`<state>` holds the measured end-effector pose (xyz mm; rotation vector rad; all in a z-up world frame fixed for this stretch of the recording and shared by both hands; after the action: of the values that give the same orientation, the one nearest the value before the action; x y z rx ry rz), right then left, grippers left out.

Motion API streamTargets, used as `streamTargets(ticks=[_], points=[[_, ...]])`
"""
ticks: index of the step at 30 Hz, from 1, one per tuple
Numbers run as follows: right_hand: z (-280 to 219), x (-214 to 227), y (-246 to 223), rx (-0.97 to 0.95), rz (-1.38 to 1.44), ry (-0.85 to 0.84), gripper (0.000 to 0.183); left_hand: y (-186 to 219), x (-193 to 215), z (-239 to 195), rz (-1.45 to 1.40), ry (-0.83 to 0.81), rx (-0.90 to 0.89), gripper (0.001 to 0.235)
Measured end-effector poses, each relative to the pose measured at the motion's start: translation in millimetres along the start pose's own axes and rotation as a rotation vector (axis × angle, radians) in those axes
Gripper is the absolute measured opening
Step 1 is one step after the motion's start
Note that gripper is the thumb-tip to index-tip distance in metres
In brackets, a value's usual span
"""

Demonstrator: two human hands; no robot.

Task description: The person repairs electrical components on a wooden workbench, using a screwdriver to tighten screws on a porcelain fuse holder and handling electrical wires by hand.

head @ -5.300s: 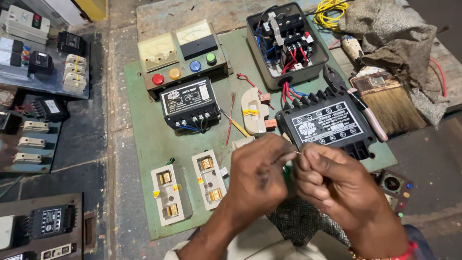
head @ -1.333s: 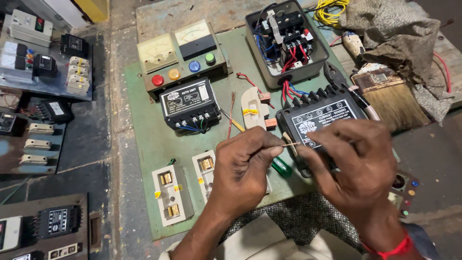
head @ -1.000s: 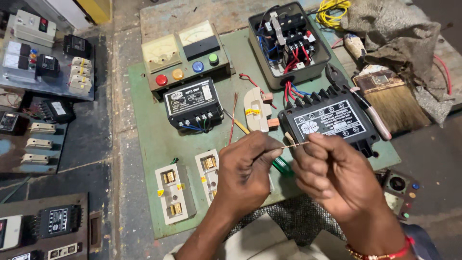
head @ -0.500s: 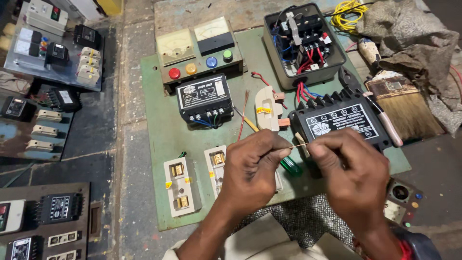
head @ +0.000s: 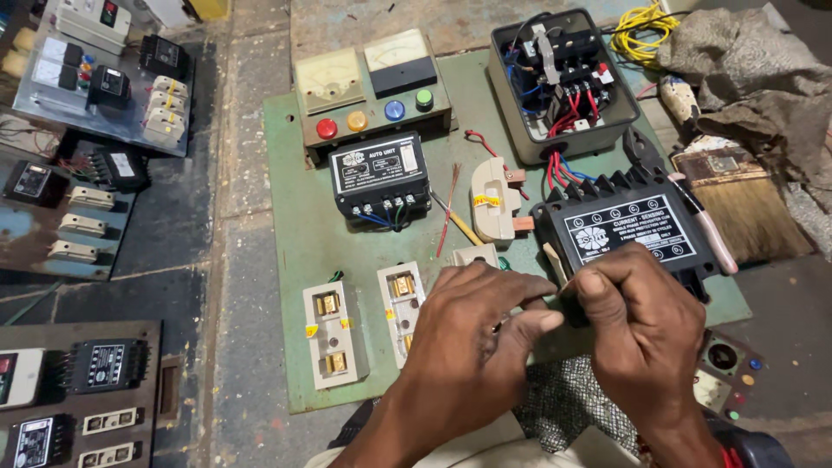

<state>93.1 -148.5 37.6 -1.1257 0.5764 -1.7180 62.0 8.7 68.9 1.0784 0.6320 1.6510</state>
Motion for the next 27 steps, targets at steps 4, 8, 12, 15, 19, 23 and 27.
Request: streamTargets(ticks=[4, 8, 12, 15, 19, 23, 27], points=[[2.2, -7.1, -5.8, 0.042, -0.002, -0.016, 0.019, -31.0, -14.1, -3.4, -0.284, -0.069, 0.257, 0.013], [-0.1, -15.3, -3.6, 0.034, -0.079, -0.020, 0.021, -60.1, -28.4, -19.5, -0.447, -0.116, 0.534, 0.011], [20.3, -14.7, 22.9, -0.123, -0.340, 0.003, 0.033, -56.1, -12.7, -19.4, -0.250, -0.066, 0.427, 0.010], [49.8, -10.4, 20.9, -0.029, -0.336, 0.045, 0.035, -76.7, -1.5, -25.3, -0.411, 0.060, 0.534, 0.011], [68.4, -40.2, 16.8, 0.045, -0.423, -0.133, 0.022, -121.0, 32.2, -30.8, -0.453, 0.290, 0.670, 0.011], [63.9, -82.7, 4.4, 0.251, -0.520, -0.381, 0.012, -143.8, 48.2, -23.5, -0.643, 0.425, 0.556, 0.008], [36.1, -104.6, 29.8, 0.161, -0.733, -0.664, 0.019, -159.7, 49.3, -26.2, -0.703, 0.431, 0.555, 0.008]])
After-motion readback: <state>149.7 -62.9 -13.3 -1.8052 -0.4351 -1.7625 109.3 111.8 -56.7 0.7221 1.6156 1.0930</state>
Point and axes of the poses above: each hand's wrist, its own z-axis towards the middle knuckle, its own x-axis out of the back of the hand, y = z × x, the point moved 10 cm from there along z, towards the middle knuckle, and after that the axes turned 1 degree about z, right-handed, at the moved point
